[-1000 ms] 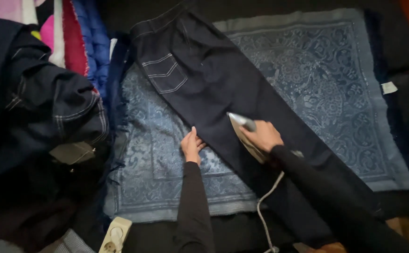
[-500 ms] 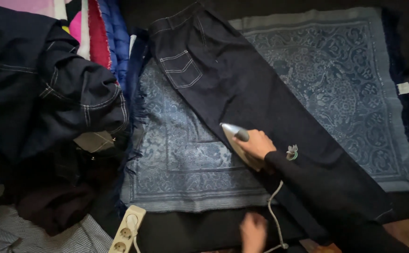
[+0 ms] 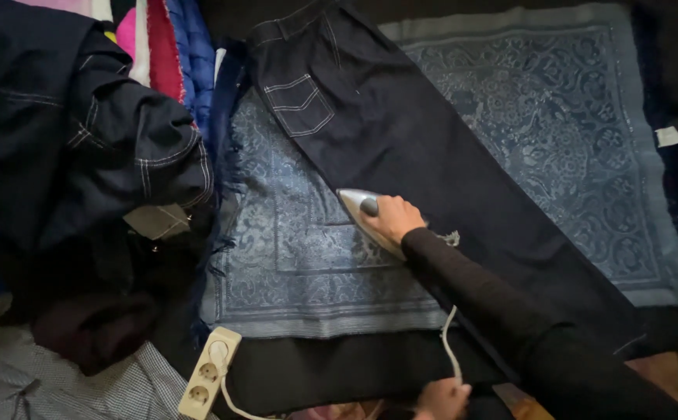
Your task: Iron a pair of dark blue denim pants on a flat surface covered with a blue patterned cloth.
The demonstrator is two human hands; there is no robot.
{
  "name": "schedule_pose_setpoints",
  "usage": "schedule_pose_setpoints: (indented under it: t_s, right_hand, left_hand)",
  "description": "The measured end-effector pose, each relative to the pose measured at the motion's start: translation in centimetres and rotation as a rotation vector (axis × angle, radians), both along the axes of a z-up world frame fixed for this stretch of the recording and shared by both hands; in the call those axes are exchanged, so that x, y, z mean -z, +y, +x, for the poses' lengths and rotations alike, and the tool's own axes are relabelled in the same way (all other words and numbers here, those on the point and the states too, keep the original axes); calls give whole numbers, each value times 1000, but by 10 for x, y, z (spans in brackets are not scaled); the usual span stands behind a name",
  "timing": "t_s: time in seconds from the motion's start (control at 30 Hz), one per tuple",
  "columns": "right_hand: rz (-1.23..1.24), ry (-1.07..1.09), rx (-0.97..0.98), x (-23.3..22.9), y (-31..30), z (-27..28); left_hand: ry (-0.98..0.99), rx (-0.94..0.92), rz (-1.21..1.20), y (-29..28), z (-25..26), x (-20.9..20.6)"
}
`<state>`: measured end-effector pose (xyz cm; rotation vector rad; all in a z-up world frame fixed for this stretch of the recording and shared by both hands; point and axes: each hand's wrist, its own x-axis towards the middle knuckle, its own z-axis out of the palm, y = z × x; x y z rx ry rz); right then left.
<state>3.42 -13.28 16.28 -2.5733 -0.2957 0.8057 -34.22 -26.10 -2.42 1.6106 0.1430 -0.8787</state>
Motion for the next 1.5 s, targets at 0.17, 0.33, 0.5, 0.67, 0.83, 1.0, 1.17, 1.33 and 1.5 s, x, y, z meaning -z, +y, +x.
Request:
schedule_pose_setpoints:
  t_s: [0.17, 0.33, 0.5, 0.67, 0.83, 1.0, 1.17, 1.33, 1.5]
  right_hand:
    - [-71, -117, -32, -9, -28, -37]
    - [-50, -153, -23, -5, -41, -46]
    - [-25, -194, 23, -2, -18, -30]
    - [7, -288, 39, 25, 20, -1]
    - [-6, -273, 53, 24, 32, 9]
    - [19, -296, 21, 40, -4, -19]
    - [-47, -226, -9, 38, -63, -60]
    - [-115, -86, 3, -25, -100, -97]
    - [-135, -119, 91, -13, -132, -120]
  left_hand:
    - [-50, -230, 115, 89, -30, 7]
    - [95, -299, 355, 168, -8, -62]
    - [36, -265, 535, 195, 41, -139]
    - [-21, -259, 537, 187, 42, -140]
    - [22, -107, 532, 174, 23, -138]
    - [148, -58, 560, 161, -13, -109]
    - [-104, -133, 617, 155, -16, -97]
    - [-304, -335, 607, 159, 18, -139]
    - [-267, -478, 608, 162, 37, -150]
